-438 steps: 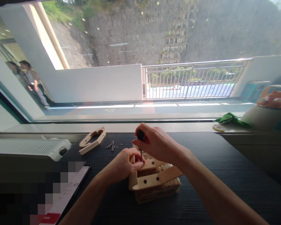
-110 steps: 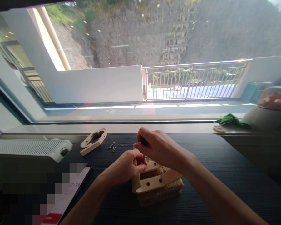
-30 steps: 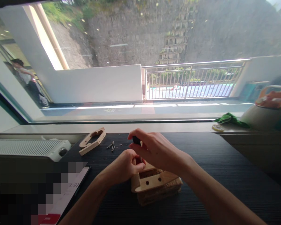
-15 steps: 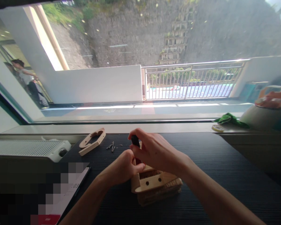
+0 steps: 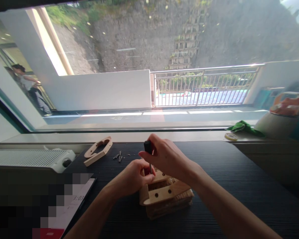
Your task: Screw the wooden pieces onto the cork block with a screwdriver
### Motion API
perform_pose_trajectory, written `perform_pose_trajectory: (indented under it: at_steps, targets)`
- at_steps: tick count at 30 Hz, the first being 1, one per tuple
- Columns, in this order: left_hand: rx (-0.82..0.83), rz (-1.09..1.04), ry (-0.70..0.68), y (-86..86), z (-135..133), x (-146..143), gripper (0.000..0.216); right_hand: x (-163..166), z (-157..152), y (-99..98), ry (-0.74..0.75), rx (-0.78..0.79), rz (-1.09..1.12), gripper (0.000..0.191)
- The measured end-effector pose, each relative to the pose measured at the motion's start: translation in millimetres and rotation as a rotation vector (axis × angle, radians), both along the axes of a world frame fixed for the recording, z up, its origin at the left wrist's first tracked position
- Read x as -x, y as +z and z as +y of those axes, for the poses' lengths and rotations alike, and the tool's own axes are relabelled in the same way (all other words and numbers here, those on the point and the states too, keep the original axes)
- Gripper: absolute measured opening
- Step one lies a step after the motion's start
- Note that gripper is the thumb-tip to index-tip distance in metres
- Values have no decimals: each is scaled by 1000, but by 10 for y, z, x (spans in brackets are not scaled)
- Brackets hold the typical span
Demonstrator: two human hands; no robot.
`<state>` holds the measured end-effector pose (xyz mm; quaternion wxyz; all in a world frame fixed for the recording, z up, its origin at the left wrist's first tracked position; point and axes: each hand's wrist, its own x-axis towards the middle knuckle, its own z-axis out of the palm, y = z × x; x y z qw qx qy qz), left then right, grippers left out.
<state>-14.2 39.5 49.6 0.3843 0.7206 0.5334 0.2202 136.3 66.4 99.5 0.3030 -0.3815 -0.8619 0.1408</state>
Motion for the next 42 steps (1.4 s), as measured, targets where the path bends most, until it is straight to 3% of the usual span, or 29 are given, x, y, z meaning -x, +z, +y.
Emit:
perform_pose_trajectory:
  at_steps: [7,18,27,36,42]
  targets:
    - [18,-38,2,34,-23,-18,15,-55,-46,81,176,-18,19,14]
    - [-45,16,-2,5,13,-15,13,71,40,-74,-72,-13,33,15]
    - [11,-16,4,20,-14,-12,13,-100,-75,148,214,9,-14,14]
    - [-48,34,-7,-5,0,-1,15,26,49,-44,2,-86,-1,20]
    - [-50,19,18,10,-6,-12,16,-21,-5,48,106,-78,-17,11]
